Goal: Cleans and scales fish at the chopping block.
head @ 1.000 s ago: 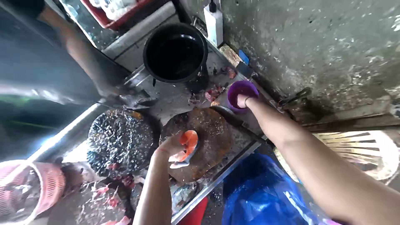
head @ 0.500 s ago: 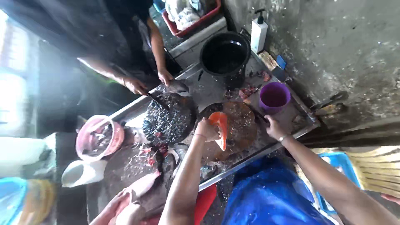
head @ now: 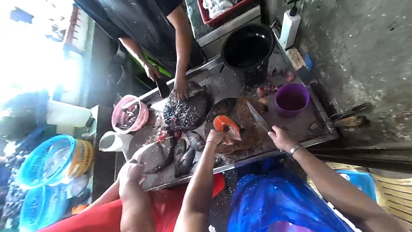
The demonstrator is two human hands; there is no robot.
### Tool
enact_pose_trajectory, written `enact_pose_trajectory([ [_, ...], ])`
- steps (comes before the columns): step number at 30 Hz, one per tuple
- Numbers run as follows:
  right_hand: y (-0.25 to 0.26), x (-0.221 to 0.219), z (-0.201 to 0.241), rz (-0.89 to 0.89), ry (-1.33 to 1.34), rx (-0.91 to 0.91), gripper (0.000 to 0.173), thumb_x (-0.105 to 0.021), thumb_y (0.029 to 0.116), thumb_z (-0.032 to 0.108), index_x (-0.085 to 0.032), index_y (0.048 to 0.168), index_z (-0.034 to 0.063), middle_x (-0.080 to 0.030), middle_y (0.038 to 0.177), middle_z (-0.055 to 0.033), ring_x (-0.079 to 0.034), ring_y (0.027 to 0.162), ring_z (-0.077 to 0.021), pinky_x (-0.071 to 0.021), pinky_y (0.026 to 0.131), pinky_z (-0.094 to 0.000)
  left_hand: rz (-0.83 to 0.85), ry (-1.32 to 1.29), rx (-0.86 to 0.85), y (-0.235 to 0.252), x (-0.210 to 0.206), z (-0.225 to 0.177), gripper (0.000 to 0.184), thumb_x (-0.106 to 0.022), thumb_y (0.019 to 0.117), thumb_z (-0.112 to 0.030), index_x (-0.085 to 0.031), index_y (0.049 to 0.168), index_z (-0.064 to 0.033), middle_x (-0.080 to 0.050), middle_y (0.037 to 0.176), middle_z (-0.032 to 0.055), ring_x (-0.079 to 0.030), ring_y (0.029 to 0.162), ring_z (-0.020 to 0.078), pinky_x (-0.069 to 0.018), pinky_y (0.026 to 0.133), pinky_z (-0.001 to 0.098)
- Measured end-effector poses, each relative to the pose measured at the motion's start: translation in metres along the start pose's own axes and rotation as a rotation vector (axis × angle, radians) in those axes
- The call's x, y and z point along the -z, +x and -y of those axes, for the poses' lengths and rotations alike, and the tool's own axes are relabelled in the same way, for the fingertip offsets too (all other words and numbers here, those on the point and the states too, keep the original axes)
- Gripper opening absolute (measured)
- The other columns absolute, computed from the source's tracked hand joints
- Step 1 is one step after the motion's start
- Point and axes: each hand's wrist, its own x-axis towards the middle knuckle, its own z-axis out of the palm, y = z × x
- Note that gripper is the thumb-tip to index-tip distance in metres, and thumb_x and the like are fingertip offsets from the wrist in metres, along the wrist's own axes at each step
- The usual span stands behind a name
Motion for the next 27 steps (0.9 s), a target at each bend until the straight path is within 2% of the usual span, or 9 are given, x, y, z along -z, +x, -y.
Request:
enact_pose_trajectory([
  [2, -0.011, 0.000, 0.002, -0.003, 0.076, 0.023, 0.040, -0.041, 0.1118, 0.035, -0.052, 0.137, 0.0058, -0.064, 0.085, -0.0175, -0.064, 0.057, -0.0248, -0.0583, 0.059, -0.0437, -0.019, -0.043, 0.041, -0.004, -0.012, 0.006, 0.055, -0.074, 0.0898, -0.039, -0.059, 0.124, 0.0012, -0.071, 0.099, 0.0198, -0.071, 0.085, 0.0313, -0.0581, 0.078, 0.0526],
  [7, -0.042, 0.007, 0.053, -0.208, 0.097, 0.257, 0.036, -0.043, 0.1115, 0.032, -0.059, 0.126, 0.0033, -0.067, 0.092, -0.0194, -0.068, 0.079, -0.0340, -0.0561, 0.074, -0.0558, -0.090, -0.061, 0.106, -0.016, -0.033, 0.016, 0.075, -0.074, 0.0899, -0.044, -0.044, 0.139, 0.0047, -0.068, 0.109, 0.0237, -0.071, 0.091, 0.0338, -0.0583, 0.082, 0.0527],
  [12, -0.056, -0.036, 0.074, -0.601, 0.136, 0.543, 0.039, -0.039, 0.1088, 0.030, -0.059, 0.120, -0.0007, -0.061, 0.074, -0.0089, -0.063, 0.061, -0.0210, -0.0573, 0.057, -0.0413, -0.115, -0.140, 0.118, -0.023, -0.044, 0.022, 0.079, -0.075, 0.0862, -0.041, -0.040, 0.140, 0.0052, -0.067, 0.113, 0.0262, -0.069, 0.102, 0.0380, -0.0564, 0.088, 0.0569],
  [15, -0.029, -0.092, 0.035, -0.134, -0.105, 0.105, 0.044, -0.036, 0.1103, 0.032, -0.053, 0.139, 0.0032, -0.072, 0.106, -0.0197, -0.072, 0.102, -0.0349, -0.0572, 0.091, -0.0541, -0.118, -0.212, 0.104, -0.029, -0.046, 0.022, 0.074, -0.072, 0.0912, -0.040, -0.040, 0.140, 0.0049, -0.068, 0.111, 0.0243, -0.070, 0.100, 0.0350, -0.0567, 0.089, 0.0547],
  [19, -0.016, -0.090, 0.034, 0.094, -0.148, -0.071, 0.048, -0.035, 0.1107, 0.032, -0.047, 0.149, 0.0063, -0.068, 0.125, -0.0209, -0.067, 0.118, -0.0365, -0.0524, 0.101, -0.0556, -0.153, -0.210, 0.028, -0.025, -0.032, 0.028, 0.088, -0.080, 0.0822, -0.031, -0.030, 0.150, -0.0029, -0.063, 0.124, 0.0255, -0.068, 0.106, 0.0368, -0.0566, 0.088, 0.0561],
  [21, -0.019, -0.077, 0.032, 0.150, -0.070, -0.106, 0.046, -0.035, 0.1116, 0.033, -0.049, 0.147, 0.0069, -0.068, 0.120, -0.0216, -0.070, 0.104, -0.0348, -0.0556, 0.091, -0.0543, -0.142, 0.007, -0.103, -0.011, -0.008, 0.027, 0.103, -0.086, 0.0738, -0.035, -0.030, 0.157, -0.0124, -0.044, 0.149, 0.0294, -0.057, 0.124, 0.0476, -0.0523, 0.093, 0.0668],
  [22, -0.018, -0.072, 0.025, 0.158, -0.019, -0.120, 0.044, -0.035, 0.1120, 0.035, -0.050, 0.144, 0.0076, -0.066, 0.108, -0.0202, -0.069, 0.085, -0.0317, -0.0576, 0.076, -0.0508, -0.116, 0.127, -0.180, -0.001, 0.006, 0.019, 0.105, -0.089, 0.0710, -0.038, -0.034, 0.158, -0.0169, -0.037, 0.155, 0.0290, -0.050, 0.131, 0.0515, -0.0502, 0.096, 0.0705],
  [24, -0.016, -0.068, 0.003, 0.096, 0.065, -0.141, 0.046, -0.037, 0.1119, 0.037, -0.050, 0.144, 0.0077, -0.064, 0.096, -0.0179, -0.064, 0.068, -0.0270, -0.0568, 0.064, -0.0461, -0.008, 0.347, -0.316, 0.023, 0.023, -0.003, 0.097, -0.089, 0.0705, -0.038, -0.044, 0.154, -0.0208, -0.041, 0.155, 0.0248, -0.048, 0.133, 0.0524, -0.0483, 0.097, 0.0725],
  [27, -0.023, -0.065, -0.011, -0.096, 0.063, -0.129, 0.050, -0.040, 0.1110, 0.034, -0.049, 0.149, 0.0035, -0.067, 0.129, -0.0229, -0.067, 0.117, -0.0337, -0.0504, 0.104, -0.0532, 0.121, 0.572, -0.418, 0.051, 0.027, -0.032, 0.076, -0.090, 0.0700, -0.035, -0.062, 0.138, -0.0151, -0.062, 0.136, 0.0202, -0.061, 0.123, 0.0437, -0.0499, 0.095, 0.0707],
])
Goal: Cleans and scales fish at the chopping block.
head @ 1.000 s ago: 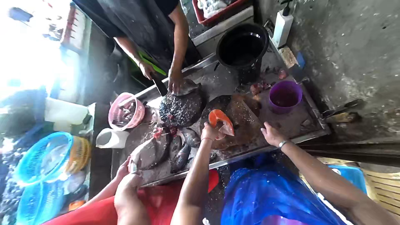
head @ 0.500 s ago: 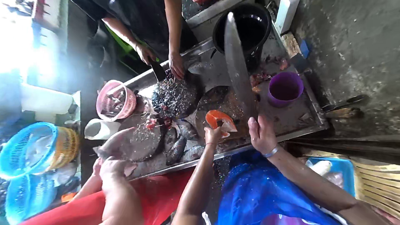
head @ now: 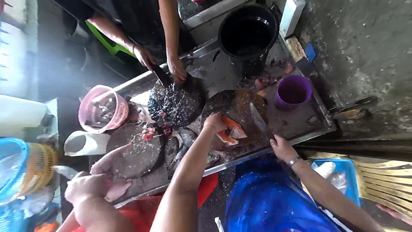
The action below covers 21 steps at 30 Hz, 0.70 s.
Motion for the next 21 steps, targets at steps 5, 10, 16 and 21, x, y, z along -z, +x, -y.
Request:
enact_pose_trajectory([
  [5, -0.010, 0.006, -0.015, -0.070, 0.066, -0.024, 0.045, -0.039, 0.1117, 0.036, -0.053, 0.141, 0.0055, -0.068, 0.101, -0.0184, -0.069, 0.076, -0.0276, -0.0590, 0.071, -0.0474, 0.083, -0.047, -0.022, 0.017, 0.023, -0.001, 0.064, -0.086, 0.0777, -0.041, -0.066, 0.132, -0.0126, -0.069, 0.122, 0.0214, -0.065, 0.116, 0.0424, -0.0490, 0.097, 0.0693],
  [10, -0.016, 0.021, -0.022, -0.059, 0.067, 0.063, 0.045, -0.039, 0.1106, 0.039, -0.056, 0.139, 0.0079, -0.070, 0.102, -0.0178, -0.070, 0.079, -0.0290, -0.0585, 0.076, -0.0504, -0.346, -0.298, 0.181, -0.054, 0.044, -0.025, 0.073, -0.085, 0.0769, -0.040, -0.054, 0.135, -0.0088, -0.070, 0.111, 0.0231, -0.069, 0.104, 0.0448, -0.0536, 0.085, 0.0698],
  [16, 0.014, 0.023, -0.030, 0.067, 0.024, 0.077, 0.045, -0.038, 0.1115, 0.035, -0.051, 0.143, 0.0056, -0.068, 0.115, -0.0221, -0.071, 0.096, -0.0346, -0.0569, 0.086, -0.0547, -0.518, -0.348, 0.218, -0.078, -0.063, -0.052, 0.076, -0.079, 0.0821, -0.054, -0.056, 0.138, -0.0088, -0.063, 0.131, 0.0196, -0.061, 0.120, 0.0418, -0.0516, 0.095, 0.0664],
  [21, 0.013, 0.033, -0.021, 0.153, 0.192, 0.012, 0.044, -0.036, 0.1123, 0.042, -0.051, 0.137, 0.0087, -0.057, 0.075, -0.0107, -0.058, 0.051, -0.0206, -0.0553, 0.051, -0.0386, -0.426, -0.411, 0.237, -0.064, -0.076, -0.077, 0.081, -0.083, 0.0810, -0.033, -0.044, 0.149, -0.0103, -0.069, 0.119, 0.0211, -0.069, 0.106, 0.0403, -0.0553, 0.088, 0.0645],
])
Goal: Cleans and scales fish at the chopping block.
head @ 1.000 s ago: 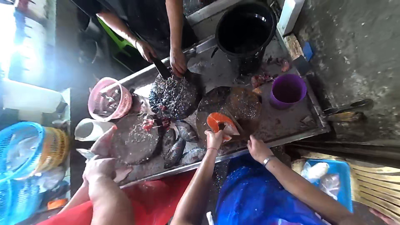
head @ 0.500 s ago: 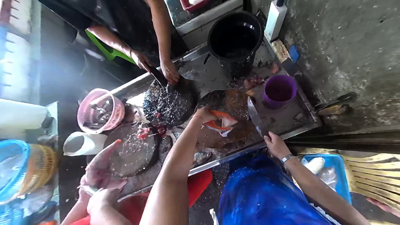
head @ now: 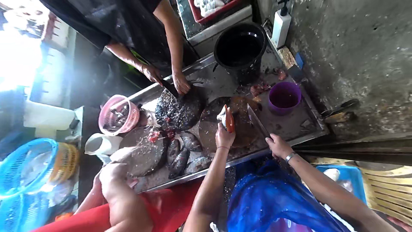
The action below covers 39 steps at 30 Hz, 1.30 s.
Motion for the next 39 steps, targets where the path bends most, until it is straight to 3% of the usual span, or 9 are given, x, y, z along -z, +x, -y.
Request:
enact_pose_trajectory([
  [8, -0.034, 0.027, 0.113, -0.386, -0.097, 0.473, 0.037, -0.040, 0.1121, 0.033, -0.061, 0.119, 0.0031, -0.063, 0.079, -0.0176, -0.064, 0.066, -0.0312, -0.0556, 0.064, -0.0524, 0.100, -0.146, 0.119, -0.004, -0.003, -0.002, 0.088, -0.084, 0.0792, -0.033, -0.038, 0.150, -0.0077, -0.070, 0.111, 0.0240, -0.072, 0.097, 0.0399, -0.0578, 0.084, 0.0624],
  [12, -0.051, 0.017, 0.153, -0.688, -0.043, 0.836, 0.031, -0.041, 0.1112, 0.025, -0.058, 0.112, -0.0003, -0.059, 0.077, -0.0117, -0.061, 0.065, -0.0231, -0.0551, 0.061, -0.0412, 0.117, -0.189, 0.153, 0.004, -0.011, 0.005, 0.090, -0.083, 0.0792, -0.036, -0.036, 0.151, -0.0070, -0.070, 0.111, 0.0226, -0.074, 0.090, 0.0351, -0.0620, 0.079, 0.0564],
  [14, -0.025, -0.017, 0.127, -0.694, -0.133, 0.711, 0.033, -0.040, 0.1109, 0.027, -0.058, 0.121, 0.0003, -0.064, 0.082, -0.0146, -0.066, 0.068, -0.0271, -0.0583, 0.061, -0.0451, 0.110, -0.189, 0.161, 0.005, -0.012, 0.006, 0.085, -0.082, 0.0813, -0.039, -0.039, 0.148, -0.0077, -0.070, 0.108, 0.0220, -0.074, 0.088, 0.0347, -0.0621, 0.078, 0.0562],
  [17, 0.032, -0.059, 0.074, -0.281, -0.321, 0.198, 0.037, -0.038, 0.1102, 0.031, -0.057, 0.130, 0.0044, -0.071, 0.107, -0.0228, -0.071, 0.102, -0.0403, -0.0567, 0.086, -0.0600, 0.106, -0.227, 0.168, 0.003, -0.007, 0.007, 0.079, -0.081, 0.0832, -0.041, -0.045, 0.144, -0.0075, -0.070, 0.112, 0.0226, -0.072, 0.095, 0.0371, -0.0592, 0.083, 0.0599],
  [20, 0.039, -0.049, 0.078, -0.111, -0.342, 0.047, 0.042, -0.035, 0.1117, 0.033, -0.056, 0.135, 0.0047, -0.069, 0.120, -0.0239, -0.068, 0.114, -0.0397, -0.0538, 0.095, -0.0596, 0.170, -0.363, 0.173, 0.011, 0.009, 0.014, 0.070, -0.081, 0.0842, -0.036, -0.050, 0.141, -0.0090, -0.069, 0.115, 0.0215, -0.073, 0.095, 0.0350, -0.0618, 0.080, 0.0567],
  [25, 0.008, -0.005, 0.071, -0.105, -0.188, 0.034, 0.045, -0.036, 0.1128, 0.038, -0.055, 0.135, 0.0043, -0.067, 0.104, -0.0239, -0.069, 0.080, -0.0355, -0.0570, 0.073, -0.0538, 0.306, -0.668, 0.183, 0.011, 0.060, 0.009, 0.060, -0.076, 0.0856, -0.014, -0.053, 0.141, -0.0103, -0.069, 0.117, 0.0207, -0.072, 0.094, 0.0358, -0.0621, 0.074, 0.0551],
  [28, -0.003, 0.014, 0.036, -0.147, -0.124, 0.092, 0.043, -0.038, 0.1121, 0.038, -0.059, 0.129, 0.0045, -0.066, 0.093, -0.0192, -0.066, 0.074, -0.0304, -0.0566, 0.071, -0.0512, 0.471, -0.527, 0.092, 0.020, 0.101, -0.006, 0.061, -0.074, 0.0883, -0.007, -0.050, 0.145, -0.0107, -0.068, 0.118, 0.0214, -0.073, 0.089, 0.0360, -0.0634, 0.068, 0.0517],
  [31, -0.011, 0.021, 0.000, -0.146, -0.012, 0.090, 0.043, -0.035, 0.1122, 0.040, -0.057, 0.126, 0.0054, -0.056, 0.075, -0.0094, -0.057, 0.053, -0.0202, -0.0536, 0.051, -0.0401, 0.566, -0.282, -0.082, 0.032, 0.135, -0.021, 0.064, -0.078, 0.0831, -0.006, -0.055, 0.142, -0.0091, -0.069, 0.118, 0.0206, -0.072, 0.091, 0.0331, -0.0620, 0.075, 0.0515],
  [39, -0.021, 0.024, -0.050, -0.247, 0.170, 0.003, 0.042, -0.035, 0.1124, 0.040, -0.056, 0.125, 0.0056, -0.056, 0.070, -0.0072, -0.054, 0.047, -0.0176, -0.0525, 0.045, -0.0373, 0.149, 0.226, -0.849, 0.033, 0.108, -0.028, 0.050, -0.084, 0.0780, -0.015, -0.068, 0.126, -0.0120, -0.068, 0.126, 0.0102, -0.060, 0.122, 0.0307, -0.0490, 0.106, 0.0496],
])
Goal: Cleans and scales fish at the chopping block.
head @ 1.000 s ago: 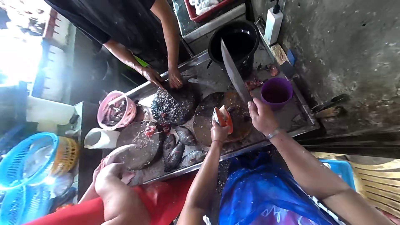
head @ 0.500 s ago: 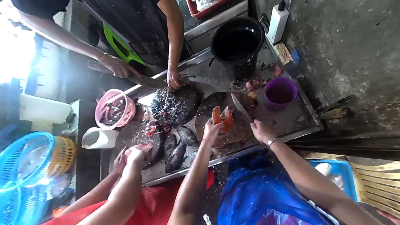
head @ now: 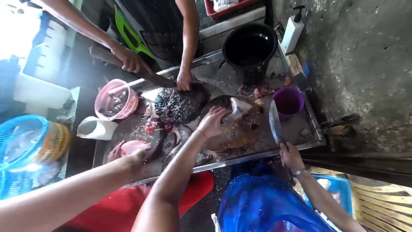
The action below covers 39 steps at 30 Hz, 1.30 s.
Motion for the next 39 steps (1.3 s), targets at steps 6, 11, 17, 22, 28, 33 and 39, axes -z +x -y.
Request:
enact_pose_trajectory([
  [6, -0.006, 0.012, -0.011, -0.015, -0.126, 0.144, 0.041, -0.037, 0.1119, 0.038, -0.060, 0.115, 0.0049, -0.058, 0.071, -0.0081, -0.057, 0.050, -0.0196, -0.0546, 0.049, -0.0406, -0.185, -0.001, 0.564, -0.026, -0.094, 0.033, 0.057, -0.068, 0.0908, -0.007, -0.054, 0.146, -0.0126, -0.047, 0.153, 0.0208, -0.043, 0.142, 0.0423, -0.0368, 0.116, 0.0605],
  [11, -0.017, 0.017, 0.023, -0.045, -0.140, 0.309, 0.042, -0.036, 0.1118, 0.040, -0.060, 0.113, 0.0053, -0.055, 0.070, -0.0049, -0.056, 0.053, -0.0170, -0.0538, 0.052, -0.0392, -0.448, -0.436, 1.035, -0.025, -0.141, -0.027, 0.089, -0.064, 0.0915, -0.063, -0.032, 0.156, -0.0111, -0.046, 0.148, 0.0286, -0.052, 0.128, 0.0501, -0.0460, 0.096, 0.0717],
  [17, 0.011, 0.008, 0.058, 0.084, -0.463, 0.281, 0.051, -0.033, 0.1129, 0.035, -0.048, 0.149, 0.0008, -0.067, 0.128, -0.0245, -0.066, 0.119, -0.0354, -0.0498, 0.105, -0.0536, -0.345, -0.233, 0.944, -0.015, -0.158, -0.046, 0.060, -0.068, 0.0900, -0.060, -0.059, 0.139, -0.0272, -0.028, 0.163, 0.0211, -0.047, 0.130, 0.0504, -0.0483, 0.091, 0.0696],
  [22, 0.026, 0.009, 0.066, 0.228, -0.633, 0.163, 0.050, -0.037, 0.1121, 0.038, -0.049, 0.147, 0.0038, -0.065, 0.128, -0.0255, -0.066, 0.118, -0.0392, -0.0507, 0.101, -0.0581, -0.279, -0.092, 1.061, -0.002, -0.155, -0.037, 0.062, -0.081, 0.0764, -0.053, -0.066, 0.131, -0.0274, -0.034, 0.159, 0.0260, -0.050, 0.129, 0.0507, -0.0521, 0.092, 0.0641],
  [28, -0.017, 0.017, 0.063, 0.247, -0.534, 0.323, 0.045, -0.040, 0.1110, 0.038, -0.057, 0.137, 0.0060, -0.070, 0.111, -0.0218, -0.070, 0.104, -0.0354, -0.0541, 0.093, -0.0570, -0.265, -0.228, 1.016, -0.015, -0.135, -0.036, 0.043, -0.071, 0.0902, -0.029, -0.069, 0.129, -0.0124, -0.052, 0.147, 0.0218, -0.058, 0.126, 0.0411, -0.0527, 0.100, 0.0584],
  [33, -0.016, -0.005, 0.059, 0.392, -0.562, 0.389, 0.041, -0.043, 0.1095, 0.037, -0.062, 0.134, 0.0091, -0.071, 0.111, -0.0182, -0.069, 0.106, -0.0319, -0.0536, 0.095, -0.0546, -0.426, -0.369, 0.778, -0.061, -0.150, -0.044, 0.029, -0.076, 0.0875, -0.015, -0.070, 0.115, -0.0105, -0.070, 0.117, 0.0144, -0.067, 0.109, 0.0310, -0.0543, 0.096, 0.0544],
  [39, 0.005, -0.019, 0.043, 0.314, -0.729, 0.357, 0.044, -0.040, 0.1106, 0.035, -0.056, 0.142, 0.0082, -0.072, 0.110, -0.0216, -0.070, 0.108, -0.0375, -0.0543, 0.095, -0.0574, -0.370, -0.363, 0.844, -0.094, -0.165, -0.063, 0.036, -0.075, 0.0885, -0.024, -0.071, 0.123, -0.0147, -0.071, 0.116, 0.0097, -0.068, 0.109, 0.0256, -0.0552, 0.097, 0.0522],
])
